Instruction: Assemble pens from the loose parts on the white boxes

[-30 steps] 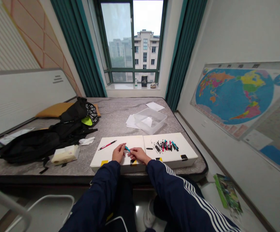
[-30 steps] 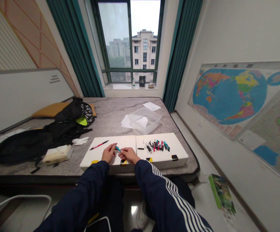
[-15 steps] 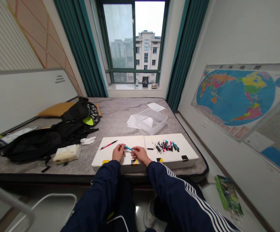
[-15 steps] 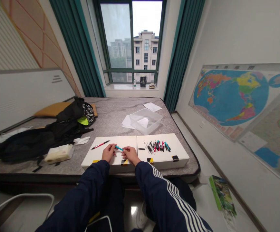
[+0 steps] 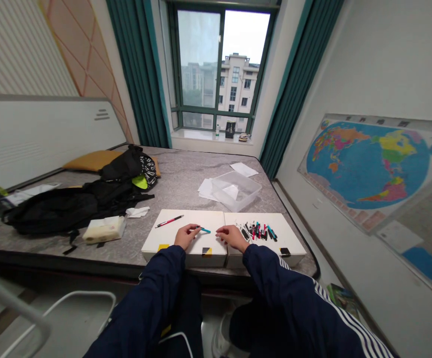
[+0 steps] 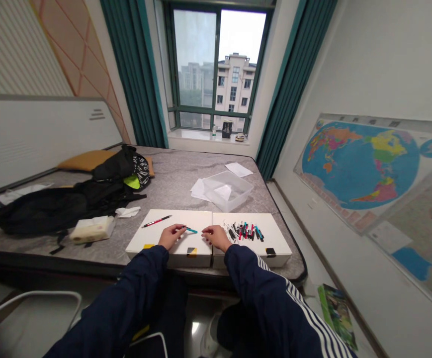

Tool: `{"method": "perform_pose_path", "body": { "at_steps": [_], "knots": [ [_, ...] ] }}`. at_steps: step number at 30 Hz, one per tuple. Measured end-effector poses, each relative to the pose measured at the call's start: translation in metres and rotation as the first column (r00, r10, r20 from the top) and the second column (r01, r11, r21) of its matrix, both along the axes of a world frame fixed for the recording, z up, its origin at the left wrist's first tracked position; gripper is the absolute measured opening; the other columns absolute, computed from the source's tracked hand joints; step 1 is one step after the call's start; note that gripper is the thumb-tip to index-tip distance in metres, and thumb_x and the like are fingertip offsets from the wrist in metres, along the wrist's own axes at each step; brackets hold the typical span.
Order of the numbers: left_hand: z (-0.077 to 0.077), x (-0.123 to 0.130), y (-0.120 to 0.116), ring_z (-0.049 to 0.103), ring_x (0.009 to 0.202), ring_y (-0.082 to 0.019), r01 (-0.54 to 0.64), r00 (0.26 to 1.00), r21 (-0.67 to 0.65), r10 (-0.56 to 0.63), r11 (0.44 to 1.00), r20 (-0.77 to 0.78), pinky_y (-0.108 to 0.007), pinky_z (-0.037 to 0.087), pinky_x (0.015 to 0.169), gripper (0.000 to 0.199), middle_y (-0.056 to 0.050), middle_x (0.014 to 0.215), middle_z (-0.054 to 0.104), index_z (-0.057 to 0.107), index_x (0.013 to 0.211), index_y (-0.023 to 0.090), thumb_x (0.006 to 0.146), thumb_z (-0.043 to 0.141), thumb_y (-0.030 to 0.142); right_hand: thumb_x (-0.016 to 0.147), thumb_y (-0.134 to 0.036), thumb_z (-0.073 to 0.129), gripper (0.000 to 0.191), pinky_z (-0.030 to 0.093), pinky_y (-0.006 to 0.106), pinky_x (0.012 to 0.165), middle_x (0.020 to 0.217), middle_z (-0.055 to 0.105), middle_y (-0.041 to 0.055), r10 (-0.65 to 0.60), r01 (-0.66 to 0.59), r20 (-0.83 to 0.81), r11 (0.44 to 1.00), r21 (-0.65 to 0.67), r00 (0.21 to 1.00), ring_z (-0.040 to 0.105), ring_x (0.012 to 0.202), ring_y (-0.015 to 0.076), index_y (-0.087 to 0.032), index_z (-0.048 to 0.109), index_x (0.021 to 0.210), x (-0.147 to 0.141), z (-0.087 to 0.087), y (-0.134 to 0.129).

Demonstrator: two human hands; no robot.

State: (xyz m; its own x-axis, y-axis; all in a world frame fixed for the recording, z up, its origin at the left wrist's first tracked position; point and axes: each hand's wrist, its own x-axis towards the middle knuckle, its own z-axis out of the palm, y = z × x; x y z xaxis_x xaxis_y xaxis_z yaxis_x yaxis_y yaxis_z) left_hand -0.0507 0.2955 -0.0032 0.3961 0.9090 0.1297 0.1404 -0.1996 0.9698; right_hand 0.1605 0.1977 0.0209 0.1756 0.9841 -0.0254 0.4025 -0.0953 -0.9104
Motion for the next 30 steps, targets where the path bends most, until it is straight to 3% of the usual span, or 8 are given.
{"method": "perform_pose_path", "body": {
  "at_steps": [4, 8, 15, 18, 22, 26, 28, 30],
  "knots": [
    [-0.003, -0.002, 0.002, 0.057, 0.056, -0.014, 0.001, 0.999, 0.012, 0.000, 1.000, -0.040, -0.028, 0.047, 0.056, 0.041, -0.008, 0.085, 0.072, 0.073, 0.095, 0.016, 0.069, 0.071, 0.048, 0.078, -0.026, 0.066, 0.018, 0.051, 0.028, 0.075, 0.088, 0.075, 0.0077, 0.002, -0.042, 0.289, 0.991, 0.131, 0.957, 0.068, 0.081, 0.0198, -0.016, 0.076, 0.090, 0.034, 0.029, -0.009],
    [-0.010, -0.003, 0.004, 0.058, 0.057, -0.015, -0.007, 0.997, 0.048, 0.010, 0.999, -0.071, -0.028, 0.046, 0.057, 0.041, -0.007, 0.083, 0.072, 0.073, 0.095, 0.017, 0.069, 0.069, 0.049, 0.077, -0.019, 0.064, 0.019, 0.049, 0.027, 0.079, 0.089, 0.075, 0.0072, -0.099, 0.043, 0.488, 0.991, 0.125, 0.867, 0.068, 0.082, 0.0192, -0.017, 0.075, 0.092, 0.077, 0.048, -0.017],
    [-0.009, -0.002, 0.003, 0.058, 0.058, -0.016, -0.015, 0.998, 0.033, 0.017, 0.999, -0.053, -0.027, 0.046, 0.055, 0.040, -0.008, 0.081, 0.072, 0.070, 0.091, 0.017, 0.070, 0.068, 0.051, 0.078, -0.018, 0.062, 0.023, 0.047, 0.026, 0.079, 0.088, 0.075, 0.0070, -0.182, 0.153, 0.624, 0.983, 0.101, 0.760, 0.068, 0.083, 0.0190, -0.015, 0.073, 0.098, 0.121, 0.045, -0.029],
    [-0.005, 0.000, 0.001, 0.059, 0.058, -0.016, -0.005, 0.999, -0.042, 0.006, 0.999, 0.036, -0.026, 0.046, 0.051, 0.042, -0.009, 0.079, 0.072, 0.066, 0.089, 0.015, 0.071, 0.066, 0.053, 0.081, -0.020, 0.060, 0.024, 0.045, 0.028, 0.082, 0.091, 0.074, 0.0097, -0.270, 0.218, 0.653, 0.963, 0.161, 0.707, 0.068, 0.086, 0.0206, -0.014, 0.072, 0.101, 0.122, 0.038, -0.032],
    [-0.001, 0.001, 0.001, 0.057, 0.050, -0.013, -0.026, 0.995, -0.043, 0.030, 0.999, 0.093, -0.025, 0.046, 0.049, 0.039, -0.009, 0.079, 0.073, 0.061, 0.081, 0.017, 0.071, 0.067, 0.055, 0.082, -0.027, 0.059, 0.025, 0.044, 0.032, 0.088, 0.096, 0.073, 0.0114, -0.267, 0.197, 0.633, 0.964, 0.180, 0.727, 0.066, 0.093, 0.0234, -0.015, 0.072, 0.101, 0.115, 0.031, -0.035],
    [-0.002, 0.001, 0.002, 0.063, 0.050, -0.015, -0.067, 0.984, -0.079, 0.079, 0.995, 0.160, -0.025, 0.047, 0.050, 0.040, -0.009, 0.080, 0.074, 0.056, 0.079, 0.018, 0.072, 0.066, 0.056, 0.090, -0.040, 0.044, 0.038, 0.043, 0.034, 0.088, 0.100, 0.071, 0.0131, -0.507, 0.361, 0.454, 0.855, 0.372, 0.732, 0.063, 0.096, 0.0247, -0.014, 0.070, 0.101, 0.098, 0.039, -0.029],
    [-0.004, 0.002, 0.002, 0.068, 0.057, -0.018, -0.090, 0.978, -0.105, 0.108, 0.990, 0.181, -0.024, 0.046, 0.049, 0.042, -0.009, 0.079, 0.074, 0.053, 0.080, 0.018, 0.072, 0.066, 0.057, 0.092, -0.042, 0.039, 0.042, 0.045, 0.032, 0.084, 0.095, 0.071, 0.0124, -0.529, 0.383, 0.348, 0.828, 0.409, 0.774, 0.063, 0.090, 0.0231, -0.014, 0.069, 0.097, 0.081, 0.046, -0.020],
    [-0.006, 0.003, 0.003, 0.071, 0.066, -0.021, -0.107, 0.970, -0.131, 0.132, 0.986, 0.206, -0.023, 0.046, 0.048, 0.043, -0.009, 0.080, 0.074, 0.051, 0.081, 0.018, 0.072, 0.066, 0.057, 0.091, -0.042, 0.040, 0.040, 0.046, 0.031, 0.081, 0.090, 0.071, 0.0105, -0.439, 0.322, 0.274, 0.866, 0.382, 0.856, 0.062, 0.087, 0.0216, -0.015, 0.069, 0.092, 0.058, 0.049, -0.009]
  ]
}}
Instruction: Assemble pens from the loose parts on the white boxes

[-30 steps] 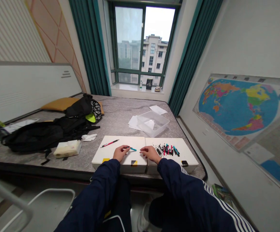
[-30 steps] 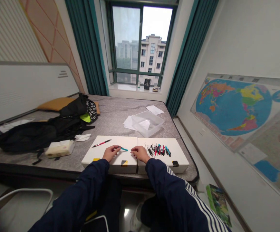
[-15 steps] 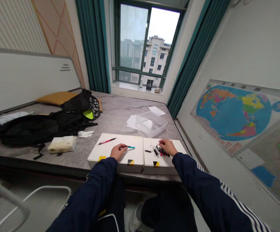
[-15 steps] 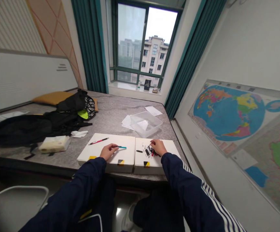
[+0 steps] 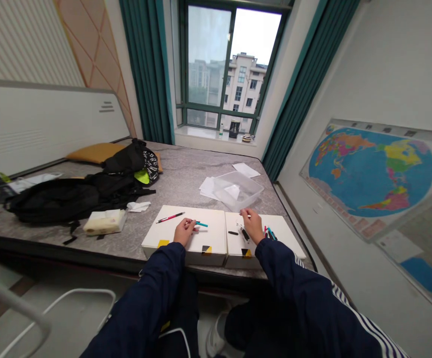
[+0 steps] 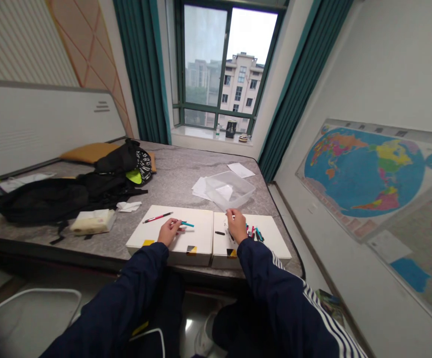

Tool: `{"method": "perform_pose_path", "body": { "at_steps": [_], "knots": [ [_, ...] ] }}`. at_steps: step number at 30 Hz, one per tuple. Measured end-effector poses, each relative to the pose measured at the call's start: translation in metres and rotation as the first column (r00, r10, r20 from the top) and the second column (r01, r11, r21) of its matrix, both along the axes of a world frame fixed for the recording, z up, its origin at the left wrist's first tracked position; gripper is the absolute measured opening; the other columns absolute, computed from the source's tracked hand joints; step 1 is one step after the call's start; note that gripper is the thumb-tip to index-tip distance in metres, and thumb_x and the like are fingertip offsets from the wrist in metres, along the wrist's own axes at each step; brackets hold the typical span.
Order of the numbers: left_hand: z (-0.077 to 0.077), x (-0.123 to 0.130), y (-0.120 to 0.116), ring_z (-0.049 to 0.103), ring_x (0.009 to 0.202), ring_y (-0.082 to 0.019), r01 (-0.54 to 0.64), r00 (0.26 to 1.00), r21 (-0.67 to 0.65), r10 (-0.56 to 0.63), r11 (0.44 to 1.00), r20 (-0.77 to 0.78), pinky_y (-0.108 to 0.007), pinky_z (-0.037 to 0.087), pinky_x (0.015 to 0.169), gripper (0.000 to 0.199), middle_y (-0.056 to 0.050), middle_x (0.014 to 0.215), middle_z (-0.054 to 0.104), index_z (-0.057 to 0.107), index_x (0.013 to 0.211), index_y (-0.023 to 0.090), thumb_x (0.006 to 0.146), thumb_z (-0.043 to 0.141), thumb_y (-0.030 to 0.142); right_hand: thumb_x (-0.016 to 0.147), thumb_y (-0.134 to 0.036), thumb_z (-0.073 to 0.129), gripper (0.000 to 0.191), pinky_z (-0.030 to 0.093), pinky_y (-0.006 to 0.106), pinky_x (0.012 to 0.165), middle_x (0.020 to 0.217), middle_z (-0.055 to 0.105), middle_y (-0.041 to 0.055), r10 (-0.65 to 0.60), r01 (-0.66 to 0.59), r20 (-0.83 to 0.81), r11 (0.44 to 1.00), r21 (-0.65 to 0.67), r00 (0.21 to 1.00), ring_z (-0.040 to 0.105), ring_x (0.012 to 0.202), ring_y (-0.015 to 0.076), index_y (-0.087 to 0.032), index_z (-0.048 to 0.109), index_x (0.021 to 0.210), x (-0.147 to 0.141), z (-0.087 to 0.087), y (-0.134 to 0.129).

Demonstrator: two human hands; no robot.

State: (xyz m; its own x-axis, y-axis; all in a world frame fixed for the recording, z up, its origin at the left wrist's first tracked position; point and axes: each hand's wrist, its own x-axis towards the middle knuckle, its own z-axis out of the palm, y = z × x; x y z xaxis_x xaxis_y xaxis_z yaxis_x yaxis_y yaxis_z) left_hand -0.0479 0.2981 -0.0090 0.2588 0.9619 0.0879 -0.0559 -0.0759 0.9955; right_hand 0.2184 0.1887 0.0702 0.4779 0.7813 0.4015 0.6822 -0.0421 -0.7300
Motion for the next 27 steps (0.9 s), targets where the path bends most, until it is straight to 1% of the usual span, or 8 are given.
{"method": "perform_pose_path", "body": {
  "at_steps": [2, 5, 8, 11, 15, 20, 23, 27],
  "knots": [
    [-0.001, 0.000, 0.001, 0.072, 0.071, -0.023, -0.011, 0.999, -0.032, 0.013, 0.999, 0.041, -0.023, 0.046, 0.049, 0.044, -0.010, 0.085, 0.074, 0.049, 0.083, 0.018, 0.073, 0.065, 0.058, 0.090, -0.041, 0.044, 0.035, 0.047, 0.031, 0.081, 0.087, 0.071, 0.0082, 0.119, -0.124, -0.106, 0.992, -0.036, 0.987, 0.062, 0.085, 0.0208, -0.016, 0.069, 0.088, -0.029, -0.004, 0.012],
    [-0.002, 0.000, 0.002, 0.073, 0.075, -0.024, -0.017, 0.996, -0.052, 0.022, 0.999, 0.089, -0.025, 0.049, 0.053, 0.044, -0.010, 0.087, 0.074, 0.046, 0.084, 0.019, 0.073, 0.065, 0.057, 0.085, -0.035, 0.052, 0.026, 0.049, 0.033, 0.080, 0.089, 0.071, 0.0071, 0.208, -0.230, -0.223, 0.970, -0.078, 0.952, 0.062, 0.082, 0.0203, -0.017, 0.069, 0.090, -0.076, -0.023, 0.026],
    [-0.003, -0.001, 0.002, 0.073, 0.074, -0.023, -0.012, 0.996, -0.026, 0.014, 1.000, 0.083, -0.026, 0.050, 0.056, 0.044, -0.009, 0.081, 0.074, 0.045, 0.085, 0.020, 0.073, 0.066, 0.056, 0.081, -0.028, 0.059, 0.023, 0.049, 0.033, 0.083, 0.103, 0.069, 0.0096, 0.223, -0.243, -0.232, 0.968, -0.059, 0.947, 0.062, 0.085, 0.0201, -0.016, 0.069, 0.098, -0.114, -0.047, 0.034],
    [-0.003, -0.002, 0.003, 0.072, 0.071, -0.023, 0.004, 0.998, -0.015, -0.004, 1.000, 0.060, -0.026, 0.050, 0.056, 0.044, -0.009, 0.079, 0.075, 0.044, 0.085, 0.020, 0.074, 0.065, 0.057, 0.085, -0.030, 0.056, 0.025, 0.049, 0.034, 0.087, 0.106, 0.069, 0.0096, 0.155, -0.174, -0.274, 0.983, -0.049, 0.949, 0.062, 0.090, 0.0208, -0.018, 0.068, 0.103, -0.136, -0.066, 0.035],
    [-0.003, -0.002, 0.003, 0.072, 0.070, -0.021, -0.015, 0.998, -0.024, 0.016, 1.000, 0.059, -0.025, 0.049, 0.054, 0.043, -0.012, 0.087, 0.075, 0.044, 0.088, 0.020, 0.077, 0.061, 0.057, 0.084, -0.037, 0.056, 0.026, 0.049, 0.033, 0.085, 0.096, 0.072, 0.0082, 0.120, -0.146, -0.301, 0.987, -0.064, 0.946, 0.063, 0.088, 0.0210, -0.018, 0.070, 0.094, -0.143, -0.080, 0.035],
    [-0.003, 0.000, 0.003, 0.073, 0.076, -0.023, -0.064, 0.996, -0.025, 0.066, 0.998, 0.066, -0.025, 0.051, 0.055, 0.042, -0.013, 0.095, 0.074, 0.044, 0.086, 0.020, 0.074, 0.065, 0.055, 0.085, -0.046, 0.051, 0.035, 0.050, 0.029, 0.069, 0.073, 0.070, 0.0064, 0.124, -0.165, -0.370, 0.983, -0.080, 0.921, 0.063, 0.070, 0.0194, -0.017, 0.068, 0.077, -0.136, -0.085, 0.035],
    [-0.003, -0.002, 0.004, 0.073, 0.074, -0.023, -0.094, 0.993, -0.021, 0.096, 0.995, 0.071, -0.025, 0.051, 0.055, 0.042, -0.011, 0.087, 0.074, 0.043, 0.079, 0.020, 0.073, 0.065, 0.055, 0.083, -0.050, 0.052, 0.037, 0.047, 0.026, 0.058, 0.065, 0.068, 0.0056, 0.118, -0.156, -0.431, 0.986, -0.053, 0.894, 0.062, 0.062, 0.0181, -0.017, 0.065, 0.070, -0.133, -0.084, 0.035],
    [-0.004, -0.005, 0.004, 0.072, 0.074, -0.021, -0.109, 0.992, 0.014, 0.108, 0.994, 0.067, -0.027, 0.053, 0.059, 0.040, -0.008, 0.078, 0.074, 0.042, 0.075, 0.021, 0.075, 0.063, 0.055, 0.081, -0.050, 0.053, 0.036, 0.045, 0.024, 0.053, 0.064, 0.067, 0.0057, 0.118, -0.166, -0.447, 0.984, -0.070, 0.887, 0.061, 0.059, 0.0172, -0.018, 0.064, 0.068, -0.131, -0.083, 0.034]
  ]
}}
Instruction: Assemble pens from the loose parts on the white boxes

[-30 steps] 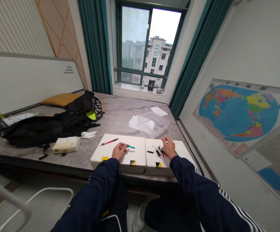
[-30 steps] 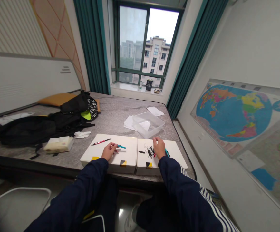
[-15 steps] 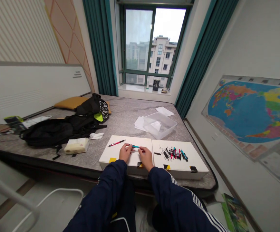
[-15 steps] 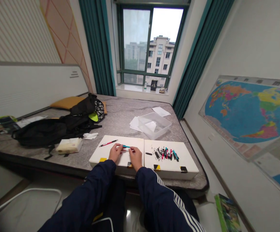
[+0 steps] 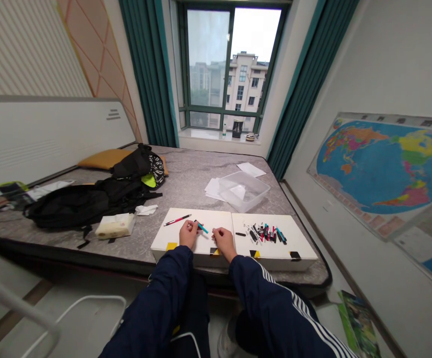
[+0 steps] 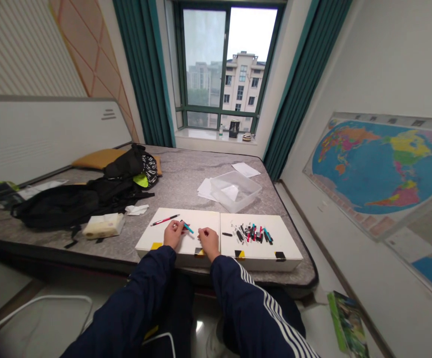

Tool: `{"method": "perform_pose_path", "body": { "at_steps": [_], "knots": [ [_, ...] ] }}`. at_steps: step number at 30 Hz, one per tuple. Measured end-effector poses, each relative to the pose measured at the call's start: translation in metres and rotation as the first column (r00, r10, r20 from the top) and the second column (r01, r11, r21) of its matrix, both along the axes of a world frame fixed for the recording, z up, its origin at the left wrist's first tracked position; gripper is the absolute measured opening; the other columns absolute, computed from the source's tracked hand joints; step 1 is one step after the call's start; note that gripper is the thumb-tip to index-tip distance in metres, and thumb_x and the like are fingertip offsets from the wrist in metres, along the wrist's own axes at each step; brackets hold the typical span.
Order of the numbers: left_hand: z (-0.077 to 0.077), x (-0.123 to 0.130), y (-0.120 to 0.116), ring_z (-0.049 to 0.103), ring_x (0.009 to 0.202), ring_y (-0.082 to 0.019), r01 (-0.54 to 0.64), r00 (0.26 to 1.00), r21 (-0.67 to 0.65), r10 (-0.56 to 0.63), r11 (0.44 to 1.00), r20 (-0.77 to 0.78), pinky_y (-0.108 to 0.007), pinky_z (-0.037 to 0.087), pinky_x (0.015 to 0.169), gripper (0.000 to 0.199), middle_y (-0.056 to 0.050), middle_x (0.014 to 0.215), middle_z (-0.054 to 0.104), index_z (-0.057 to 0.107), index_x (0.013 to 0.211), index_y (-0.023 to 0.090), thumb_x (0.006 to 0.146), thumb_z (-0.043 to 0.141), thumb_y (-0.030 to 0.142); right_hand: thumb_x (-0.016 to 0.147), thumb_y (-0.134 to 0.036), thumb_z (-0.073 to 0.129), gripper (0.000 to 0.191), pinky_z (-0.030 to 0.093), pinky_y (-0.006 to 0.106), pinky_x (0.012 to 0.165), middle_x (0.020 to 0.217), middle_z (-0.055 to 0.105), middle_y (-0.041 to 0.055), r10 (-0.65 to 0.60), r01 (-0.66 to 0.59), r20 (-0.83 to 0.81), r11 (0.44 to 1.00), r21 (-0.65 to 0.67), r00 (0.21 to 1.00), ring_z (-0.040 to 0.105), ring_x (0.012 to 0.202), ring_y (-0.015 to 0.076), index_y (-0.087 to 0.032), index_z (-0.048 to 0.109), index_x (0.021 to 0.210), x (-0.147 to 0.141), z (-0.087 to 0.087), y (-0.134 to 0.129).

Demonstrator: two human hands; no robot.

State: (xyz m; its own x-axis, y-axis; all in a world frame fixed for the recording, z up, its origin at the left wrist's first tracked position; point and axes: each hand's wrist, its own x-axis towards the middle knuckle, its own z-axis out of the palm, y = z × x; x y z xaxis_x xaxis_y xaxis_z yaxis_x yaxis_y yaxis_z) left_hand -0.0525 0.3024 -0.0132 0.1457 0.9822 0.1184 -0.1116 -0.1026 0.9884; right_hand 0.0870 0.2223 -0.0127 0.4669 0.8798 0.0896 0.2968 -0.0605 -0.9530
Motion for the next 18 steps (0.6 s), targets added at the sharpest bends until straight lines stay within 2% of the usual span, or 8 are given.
{"method": "perform_pose_path", "body": {
  "at_steps": [6, 10, 13, 15, 18],
  "knots": [
    [-0.001, 0.001, -0.001, 0.070, 0.072, -0.020, 0.000, 0.999, 0.048, 0.002, 0.999, -0.043, -0.028, 0.053, 0.061, 0.037, -0.003, 0.067, 0.068, 0.050, 0.084, 0.020, 0.073, 0.066, 0.052, 0.081, -0.048, 0.053, 0.035, 0.045, 0.022, 0.050, 0.064, 0.067, 0.0051, 0.006, -0.006, -0.036, 1.000, -0.007, 0.999, 0.059, 0.056, 0.0151, -0.017, 0.063, 0.068, -0.001, -0.001, 0.000],
    [0.001, 0.002, -0.004, 0.065, 0.064, -0.016, 0.116, 0.986, 0.124, -0.099, 0.986, -0.134, -0.028, 0.051, 0.065, 0.034, 0.000, 0.065, 0.065, 0.059, 0.089, 0.019, 0.077, 0.062, 0.050, 0.082, -0.049, 0.052, 0.034, 0.045, 0.022, 0.046, 0.064, 0.065, 0.0041, -0.023, 0.027, -0.204, 0.999, 0.018, 0.979, 0.057, 0.052, 0.0132, -0.016, 0.062, 0.076, 0.000, -0.003, 0.003],
    [0.003, 0.002, -0.007, 0.064, 0.065, -0.015, 0.201, 0.969, 0.149, -0.173, 0.968, -0.179, -0.027, 0.050, 0.065, 0.032, -0.002, 0.072, 0.067, 0.064, 0.089, 0.018, 0.079, 0.060, 0.048, 0.080, -0.051, 0.054, 0.036, 0.045, 0.021, 0.043, 0.062, 0.064, 0.0033, -0.022, 0.038, -0.325, 0.998, 0.042, 0.946, 0.055, 0.048, 0.0116, -0.016, 0.060, 0.081, 0.005, -0.004, 0.005],
    [0.005, 0.001, -0.009, 0.063, 0.066, -0.016, 0.238, 0.955, 0.159, -0.201, 0.958, -0.219, -0.027, 0.049, 0.066, 0.031, -0.003, 0.074, 0.068, 0.067, 0.087, 0.018, 0.080, 0.059, 0.047, 0.081, -0.055, 0.053, 0.040, 0.044, 0.020, 0.042, 0.061, 0.064, 0.0036, 0.027, -0.013, -0.358, 0.999, 0.042, 0.933, 0.055, 0.045, 0.0107, -0.015, 0.059, 0.081, 0.008, -0.005, 0.005],
    [0.006, 0.000, -0.010, 0.060, 0.062, -0.015, 0.274, 0.929, 0.168, -0.215, 0.947, -0.301, -0.027, 0.047, 0.065, 0.031, -0.002, 0.064, 0.065, 0.069, 0.081, 0.018, 0.081, 0.058, 0.047, 0.084, -0.060, 0.049, 0.047, 0.041, 0.018, 0.038, 0.057, 0.063, 0.0028, 0.146, -0.161, -0.362, 0.987, -0.012, 0.921, 0.054, 0.041, 0.0101, -0.014, 0.058, 0.082, 0.011, -0.006, 0.004]
  ]
}}
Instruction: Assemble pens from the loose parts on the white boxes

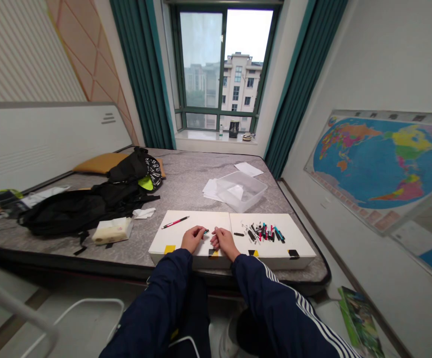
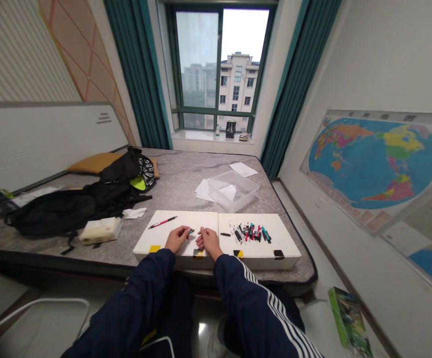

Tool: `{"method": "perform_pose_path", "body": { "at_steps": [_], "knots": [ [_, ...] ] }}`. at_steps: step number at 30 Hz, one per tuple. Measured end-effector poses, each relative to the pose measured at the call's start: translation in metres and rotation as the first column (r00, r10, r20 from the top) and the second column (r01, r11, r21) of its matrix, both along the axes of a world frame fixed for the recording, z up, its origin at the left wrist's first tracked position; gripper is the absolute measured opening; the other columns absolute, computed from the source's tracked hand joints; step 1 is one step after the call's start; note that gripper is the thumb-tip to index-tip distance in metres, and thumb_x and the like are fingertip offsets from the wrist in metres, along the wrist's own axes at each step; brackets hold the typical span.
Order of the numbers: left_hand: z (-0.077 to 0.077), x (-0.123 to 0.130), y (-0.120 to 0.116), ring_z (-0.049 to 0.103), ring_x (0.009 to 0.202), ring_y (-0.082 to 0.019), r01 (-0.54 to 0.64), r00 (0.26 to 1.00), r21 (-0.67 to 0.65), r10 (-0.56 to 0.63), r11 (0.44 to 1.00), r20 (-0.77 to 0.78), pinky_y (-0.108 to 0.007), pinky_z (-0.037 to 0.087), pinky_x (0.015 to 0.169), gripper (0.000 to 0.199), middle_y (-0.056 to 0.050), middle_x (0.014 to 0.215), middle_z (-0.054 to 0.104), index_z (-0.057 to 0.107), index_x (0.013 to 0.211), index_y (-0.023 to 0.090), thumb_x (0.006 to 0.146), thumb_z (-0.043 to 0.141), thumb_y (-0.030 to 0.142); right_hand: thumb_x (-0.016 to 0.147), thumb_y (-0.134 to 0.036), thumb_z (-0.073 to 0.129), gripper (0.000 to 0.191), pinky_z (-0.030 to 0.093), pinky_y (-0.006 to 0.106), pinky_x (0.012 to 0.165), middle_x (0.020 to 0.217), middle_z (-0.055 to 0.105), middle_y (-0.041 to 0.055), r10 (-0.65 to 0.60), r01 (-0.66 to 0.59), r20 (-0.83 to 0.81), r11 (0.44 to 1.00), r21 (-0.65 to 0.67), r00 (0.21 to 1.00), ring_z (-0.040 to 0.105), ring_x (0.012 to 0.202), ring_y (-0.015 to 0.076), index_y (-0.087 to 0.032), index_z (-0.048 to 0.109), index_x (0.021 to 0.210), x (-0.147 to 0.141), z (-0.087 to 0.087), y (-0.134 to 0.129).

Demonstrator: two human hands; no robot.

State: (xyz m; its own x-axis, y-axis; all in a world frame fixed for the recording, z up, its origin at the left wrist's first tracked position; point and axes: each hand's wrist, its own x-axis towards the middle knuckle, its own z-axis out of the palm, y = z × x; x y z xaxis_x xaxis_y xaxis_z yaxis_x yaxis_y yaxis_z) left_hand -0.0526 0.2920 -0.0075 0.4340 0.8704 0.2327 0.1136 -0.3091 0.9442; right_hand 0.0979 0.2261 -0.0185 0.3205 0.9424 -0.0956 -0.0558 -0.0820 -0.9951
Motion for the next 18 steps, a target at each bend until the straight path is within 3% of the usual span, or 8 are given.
{"method": "perform_pose_path", "body": {
  "at_steps": [4, 10, 14, 18],
  "knots": [
    [0.000, -0.001, -0.003, 0.053, 0.049, -0.013, -0.012, 0.997, 0.023, 0.014, 1.000, -0.072, -0.024, 0.041, 0.055, 0.027, 0.004, 0.050, 0.056, 0.066, 0.080, 0.020, 0.077, 0.061, 0.046, 0.087, -0.061, 0.045, 0.048, 0.036, 0.016, 0.035, 0.056, 0.063, 0.0014, 0.165, -0.162, 0.065, 0.985, -0.055, 0.984, 0.056, 0.038, 0.0096, -0.015, 0.058, 0.082, 0.000, 0.000, -0.002],
    [-0.002, 0.000, -0.005, 0.048, 0.043, -0.011, 0.022, 0.993, 0.018, -0.020, 1.000, -0.114, -0.022, 0.036, 0.051, 0.025, 0.008, 0.045, 0.051, 0.057, 0.079, 0.021, 0.076, 0.061, 0.046, 0.088, -0.053, 0.050, 0.042, 0.033, 0.015, 0.034, 0.051, 0.060, -0.0015, 0.285, -0.277, 0.108, 0.957, -0.087, 0.952, 0.053, 0.035, 0.0078, -0.016, 0.054, 0.069, 0.003, 0.001, -0.001],
    [-0.001, -0.001, -0.001, 0.049, 0.044, -0.012, 0.040, 0.998, -0.062, -0.043, 0.997, -0.055, -0.022, 0.036, 0.051, 0.030, 0.006, 0.047, 0.056, 0.054, 0.078, 0.020, 0.080, 0.057, 0.050, 0.091, -0.044, 0.049, 0.037, 0.032, 0.015, 0.033, 0.048, 0.058, -0.0028, 0.271, -0.266, 0.037, 0.958, -0.106, 0.962, 0.050, 0.033, 0.0071, -0.015, 0.054, 0.069, 0.007, 0.004, 0.001],
    [0.000, -0.001, 0.001, 0.058, 0.055, -0.013, 0.085, 0.995, -0.124, -0.077, 0.989, 0.064, -0.023, 0.039, 0.055, 0.034, -0.002, 0.066, 0.069, 0.055, 0.083, 0.018, 0.076, 0.065, 0.050, 0.095, -0.037, 0.043, 0.037, 0.034, 0.015, 0.032, 0.048, 0.059, -0.0009, 0.177, -0.182, -0.050, 0.974, -0.137, 0.983, 0.049, 0.033, 0.0067, -0.014, 0.054, 0.068, 0.011, 0.008, 0.001]
  ]
}}
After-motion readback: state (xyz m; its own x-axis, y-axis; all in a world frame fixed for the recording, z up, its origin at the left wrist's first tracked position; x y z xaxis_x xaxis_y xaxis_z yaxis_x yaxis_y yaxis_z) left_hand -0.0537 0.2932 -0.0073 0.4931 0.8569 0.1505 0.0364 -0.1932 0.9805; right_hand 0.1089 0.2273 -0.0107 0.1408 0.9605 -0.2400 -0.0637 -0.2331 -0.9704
